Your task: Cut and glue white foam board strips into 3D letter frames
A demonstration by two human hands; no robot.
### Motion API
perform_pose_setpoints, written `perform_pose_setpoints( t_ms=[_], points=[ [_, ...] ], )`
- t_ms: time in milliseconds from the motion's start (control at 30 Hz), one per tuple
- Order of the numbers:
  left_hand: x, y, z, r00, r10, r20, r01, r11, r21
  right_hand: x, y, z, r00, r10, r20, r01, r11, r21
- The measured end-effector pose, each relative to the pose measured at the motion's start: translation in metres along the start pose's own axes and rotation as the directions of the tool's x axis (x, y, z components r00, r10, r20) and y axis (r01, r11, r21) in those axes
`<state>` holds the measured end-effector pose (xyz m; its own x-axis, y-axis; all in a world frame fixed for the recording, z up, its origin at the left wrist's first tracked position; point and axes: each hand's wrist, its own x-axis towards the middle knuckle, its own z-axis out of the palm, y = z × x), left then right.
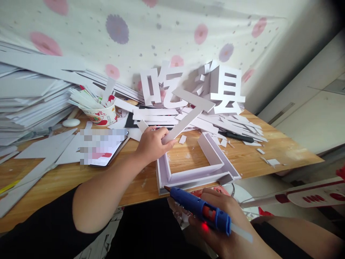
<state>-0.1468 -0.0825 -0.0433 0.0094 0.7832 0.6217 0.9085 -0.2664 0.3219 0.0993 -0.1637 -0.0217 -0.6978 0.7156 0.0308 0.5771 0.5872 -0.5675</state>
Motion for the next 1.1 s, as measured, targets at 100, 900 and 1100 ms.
perform_pose_setpoints(
  t_ms=[100,900,1100],
  points=[
    [0.000,-0.001,0.001,1.000,-0.007,-0.002,0.007,1.000,0.003,-0.001,0.002,-0.001,0.999,0.028,0.015,-0.028,1.000,-0.004],
    [0.000,-0.003,0.000,0.999,-0.042,0.031,0.042,0.999,0.002,-0.014,0.017,-0.017,0.995,0.091,0.035,-0.094,0.988,0.126],
    [0.000,-0.003,0.000,0.999,-0.028,0.027,0.028,1.000,-0.008,-0.017,0.024,-0.019,0.993,0.120,-0.003,-0.120,0.992,0.042]
  ],
)
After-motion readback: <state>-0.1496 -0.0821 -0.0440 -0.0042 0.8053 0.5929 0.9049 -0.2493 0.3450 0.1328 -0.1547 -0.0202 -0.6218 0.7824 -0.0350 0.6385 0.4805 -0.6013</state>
